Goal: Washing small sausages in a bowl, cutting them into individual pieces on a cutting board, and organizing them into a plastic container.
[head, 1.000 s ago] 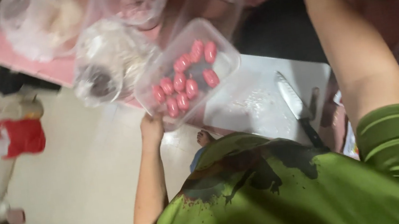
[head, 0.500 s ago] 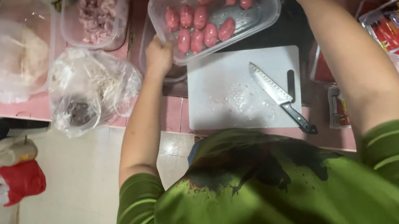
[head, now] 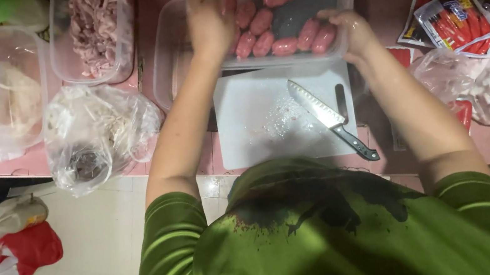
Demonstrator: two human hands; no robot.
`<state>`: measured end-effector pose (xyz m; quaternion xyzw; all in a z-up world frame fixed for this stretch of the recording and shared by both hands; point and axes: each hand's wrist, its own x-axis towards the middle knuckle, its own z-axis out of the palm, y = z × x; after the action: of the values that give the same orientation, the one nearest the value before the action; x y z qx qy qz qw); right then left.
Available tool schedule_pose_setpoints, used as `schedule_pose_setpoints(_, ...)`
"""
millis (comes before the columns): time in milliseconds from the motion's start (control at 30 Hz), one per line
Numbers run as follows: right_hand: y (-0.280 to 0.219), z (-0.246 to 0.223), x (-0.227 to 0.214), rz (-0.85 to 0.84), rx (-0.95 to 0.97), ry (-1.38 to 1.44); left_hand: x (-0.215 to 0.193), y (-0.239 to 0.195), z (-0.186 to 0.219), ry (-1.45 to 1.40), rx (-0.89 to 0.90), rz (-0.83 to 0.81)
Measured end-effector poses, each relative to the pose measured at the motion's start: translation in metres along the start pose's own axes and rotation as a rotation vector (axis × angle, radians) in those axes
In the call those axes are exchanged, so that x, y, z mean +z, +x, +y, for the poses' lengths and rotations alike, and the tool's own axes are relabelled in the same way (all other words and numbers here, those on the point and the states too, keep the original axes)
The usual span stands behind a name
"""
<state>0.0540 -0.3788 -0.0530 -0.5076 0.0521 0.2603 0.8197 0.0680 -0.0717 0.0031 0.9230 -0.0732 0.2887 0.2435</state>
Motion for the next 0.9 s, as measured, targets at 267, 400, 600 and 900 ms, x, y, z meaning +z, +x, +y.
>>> schedule_pose_setpoints(267,-0.008,0.015,-0.001,0.201,0.016,0.088,0.060,0.037,0.025,-1.354,-0.887,-0.328)
schedule_pose_setpoints(400,-0.020,0.005,0.005,0.324,-0.009,0.137,0.058,0.045,0.026,-1.307,-0.866,-0.516)
schedule_pose_setpoints(600,-0.022,0.001,-0.012,0.321,-0.151,0.010,0.033,0.056,0.033,-0.986,-0.769,-0.687)
schedule_pose_setpoints(900,-0.028,0.002,-0.005,0.291,-0.147,0.217,-0.027,0.046,0.092,-0.360,-0.646,-0.804)
